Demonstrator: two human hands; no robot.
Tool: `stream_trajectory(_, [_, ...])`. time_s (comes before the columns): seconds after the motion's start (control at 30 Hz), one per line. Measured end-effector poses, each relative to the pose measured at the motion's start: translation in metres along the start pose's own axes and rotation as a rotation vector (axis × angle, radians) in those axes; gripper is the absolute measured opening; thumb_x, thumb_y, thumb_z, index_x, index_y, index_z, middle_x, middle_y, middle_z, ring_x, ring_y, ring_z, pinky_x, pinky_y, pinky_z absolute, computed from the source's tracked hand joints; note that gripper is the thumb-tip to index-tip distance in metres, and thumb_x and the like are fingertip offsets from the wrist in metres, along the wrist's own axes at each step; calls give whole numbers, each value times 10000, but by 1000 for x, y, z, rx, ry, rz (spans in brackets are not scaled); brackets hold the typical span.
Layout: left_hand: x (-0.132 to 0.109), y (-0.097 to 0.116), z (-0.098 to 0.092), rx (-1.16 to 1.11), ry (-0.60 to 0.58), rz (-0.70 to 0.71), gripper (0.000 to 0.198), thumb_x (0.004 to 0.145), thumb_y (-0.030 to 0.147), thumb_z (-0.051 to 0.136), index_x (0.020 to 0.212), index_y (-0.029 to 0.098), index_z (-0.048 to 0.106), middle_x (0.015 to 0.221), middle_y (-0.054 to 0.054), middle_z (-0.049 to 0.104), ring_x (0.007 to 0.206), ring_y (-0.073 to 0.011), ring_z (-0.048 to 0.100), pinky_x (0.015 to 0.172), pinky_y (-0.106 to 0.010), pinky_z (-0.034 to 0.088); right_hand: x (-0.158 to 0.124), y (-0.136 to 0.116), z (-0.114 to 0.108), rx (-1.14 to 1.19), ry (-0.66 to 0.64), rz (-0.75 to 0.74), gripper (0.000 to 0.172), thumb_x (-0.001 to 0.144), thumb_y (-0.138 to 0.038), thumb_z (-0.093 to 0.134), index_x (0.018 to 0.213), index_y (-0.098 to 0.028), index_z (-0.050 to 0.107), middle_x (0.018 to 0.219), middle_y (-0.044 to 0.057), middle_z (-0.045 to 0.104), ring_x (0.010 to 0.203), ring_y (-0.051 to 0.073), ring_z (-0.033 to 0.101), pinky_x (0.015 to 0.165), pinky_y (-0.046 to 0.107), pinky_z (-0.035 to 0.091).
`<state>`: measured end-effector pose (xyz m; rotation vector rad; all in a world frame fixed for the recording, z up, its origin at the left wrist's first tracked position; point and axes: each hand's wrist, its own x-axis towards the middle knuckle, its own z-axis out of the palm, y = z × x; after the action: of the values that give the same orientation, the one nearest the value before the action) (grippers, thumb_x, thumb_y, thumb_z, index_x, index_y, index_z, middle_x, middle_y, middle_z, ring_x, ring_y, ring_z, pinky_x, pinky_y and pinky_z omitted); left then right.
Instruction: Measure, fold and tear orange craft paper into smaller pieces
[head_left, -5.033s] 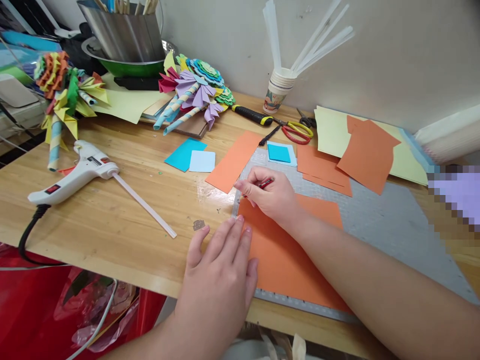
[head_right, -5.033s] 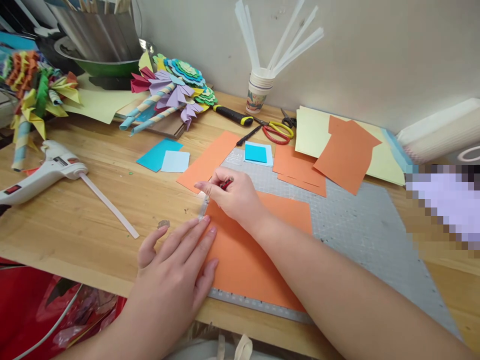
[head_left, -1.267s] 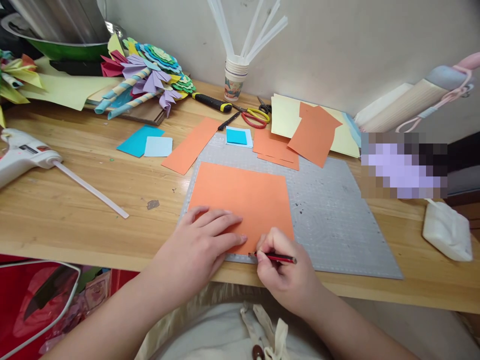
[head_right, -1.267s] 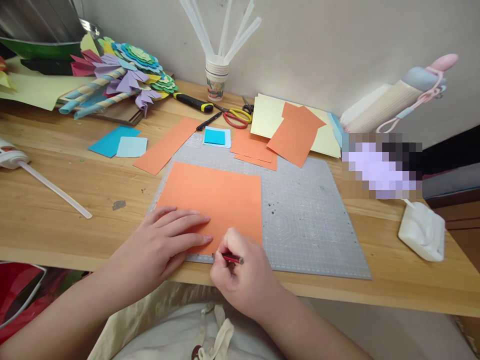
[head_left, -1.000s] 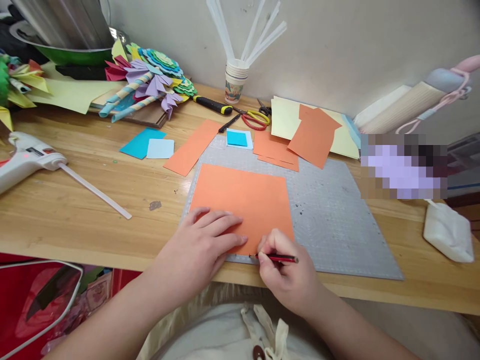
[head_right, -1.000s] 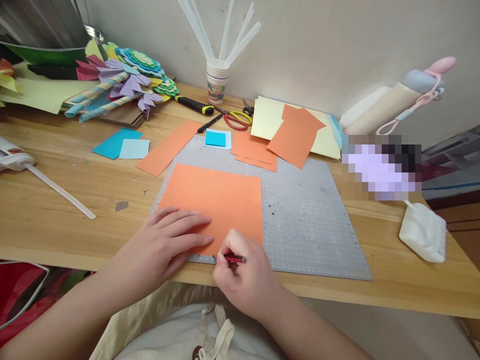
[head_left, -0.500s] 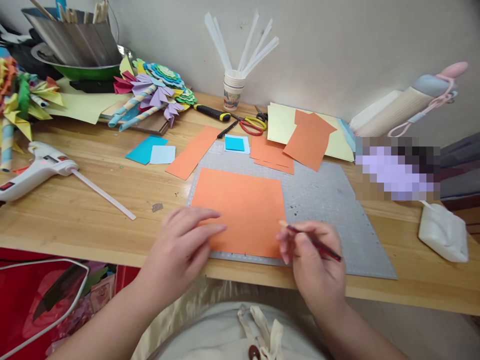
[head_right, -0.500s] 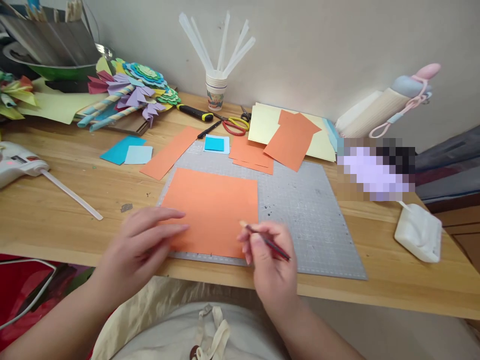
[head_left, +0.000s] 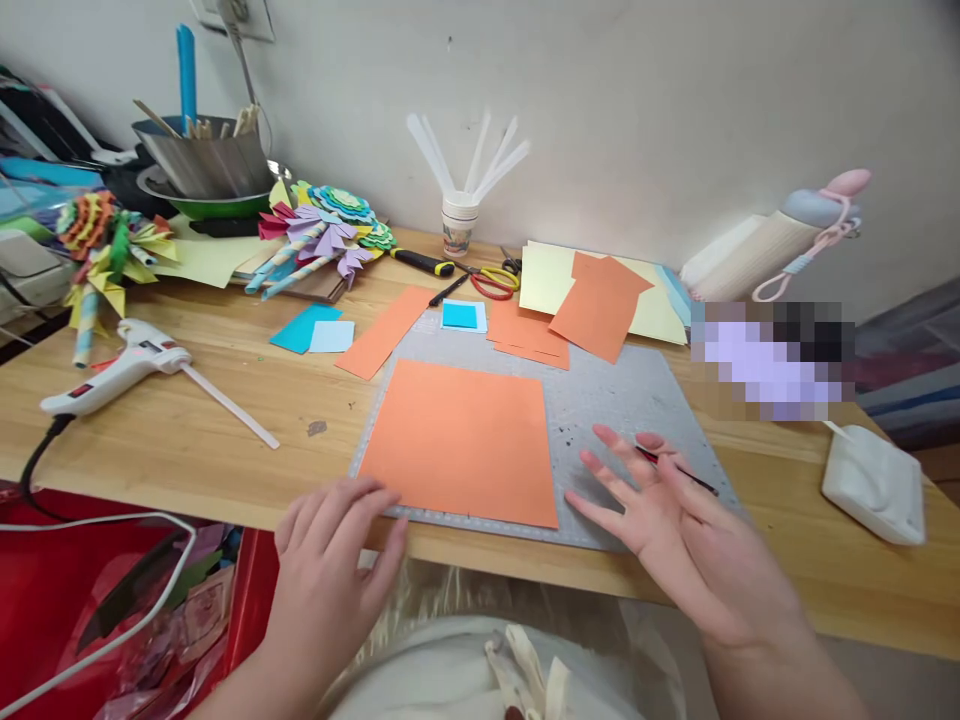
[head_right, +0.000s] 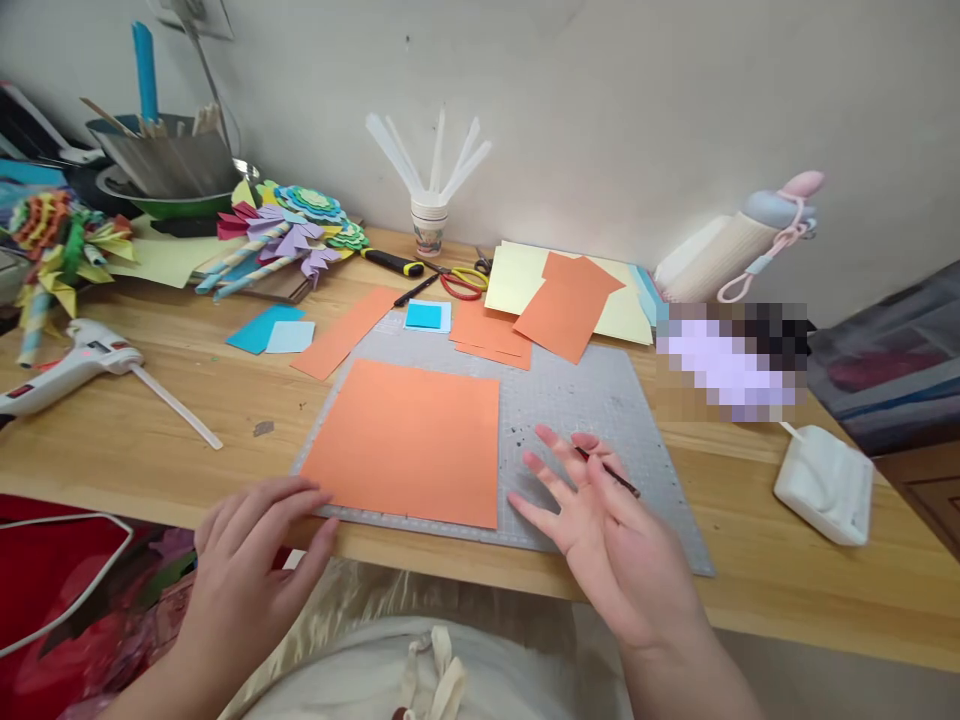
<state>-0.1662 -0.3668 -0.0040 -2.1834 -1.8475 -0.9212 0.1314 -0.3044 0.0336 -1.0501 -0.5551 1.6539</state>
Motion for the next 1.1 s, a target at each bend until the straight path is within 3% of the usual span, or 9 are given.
stream_trajectory(0.1, [0, -8, 0, 134, -83, 10, 392, 884, 362, 557, 1237, 192, 529, 1302, -125, 591, 1191, -309, 528, 979, -465, 315, 1, 1, -1, 19, -18, 24, 88, 899, -388, 519, 942, -326, 565, 1405, 9, 492, 1247, 289, 490, 938, 648, 453])
stream_trajectory(0.2, [0, -11, -2, 160, -175, 130, 598, 876, 510, 535, 1380, 204, 433, 1384, -104, 545, 1259, -305, 501, 1100, -472, 170, 2, 4, 1, -13, -27, -7, 106, 887, -406, 539, 940, -318, 561, 1388, 22, 513, 1227, 293, 511, 930, 648, 460])
stream_trajectory(0.33, [-9, -7, -5, 76, -123, 142, 479, 890, 554, 509, 1289, 292, 540, 1279, -37, 639, 1170, -264, 586, 1116, -441, 153, -5, 19, -1, -246, -6, -256, 129, 915, -420, 518, 960, -306, 557, 1298, 37, 588, 1164, 252, 565, 982, 591, 448])
stream_trajectory(0.5, [-11, -9, -15, -5, -188, 122, 386, 884, 433, 589, 1252, 319, 566, 1210, -25, 676, 1140, -252, 597, 1059, -446, 226, -12, 35, -14, -925, -81, -508, 190, 946, -393, 471, 1094, -300, 545, 1334, 59, 579, 1266, 237, 496, 1085, 533, 345])
stream_trajectory(0.67, [59, -14, -13, 32, -383, 4, 337, 921, 434, 484, 1194, 270, 593, 1243, -85, 617, 1144, -277, 552, 964, -487, 327, 24, 6, -36, -1539, -28, -738, 245, 934, -299, 422, 1140, -248, 544, 1239, 114, 606, 1160, 276, 541, 936, 496, 454])
stream_trajectory(0.73, [104, -13, 2, 24, -447, 46, 339, 906, 423, 503, 1183, 246, 590, 1261, -81, 594, 1175, -272, 533, 985, -486, 345, 45, -13, -50, -1788, -6, -758, 285, 898, -203, 399, 1125, -242, 567, 1061, 101, 654, 1017, 270, 584, 841, 453, 482])
stream_trajectory(0.87, [180, -6, 40, 49, -604, 146, 473, 792, 478, 670, 1146, 177, 587, 1243, -96, 583, 1203, -288, 502, 1014, -504, 375, 77, -45, -82, -1895, 88, -689, 410, 750, -36, 387, 1028, -214, 630, 967, 113, 636, 916, 289, 567, 770, 438, 439])
stream_trajectory(0.97, [205, -2, 56, 92, -729, 198, 371, 886, 423, 583, 1129, 143, 591, 1173, -81, 600, 1074, -234, 580, 937, -471, 466, 86, -55, -99, -1918, 164, -656, 391, 712, -31, 407, 968, -198, 651, 913, 117, 617, 829, 273, 561, 727, 412, 415])
stream_trajectory(1.1, [208, -1, 50, 77, -795, 261, 361, 954, 401, 463, 1110, 108, 605, 1140, -48, 598, 1017, -218, 606, 893, -397, 502, 86, -52, -106, -1881, 233, -677, 374, 767, -75, 407, 999, -214, 666, 866, 103, 596, 811, 263, 558, 715, 394, 418])
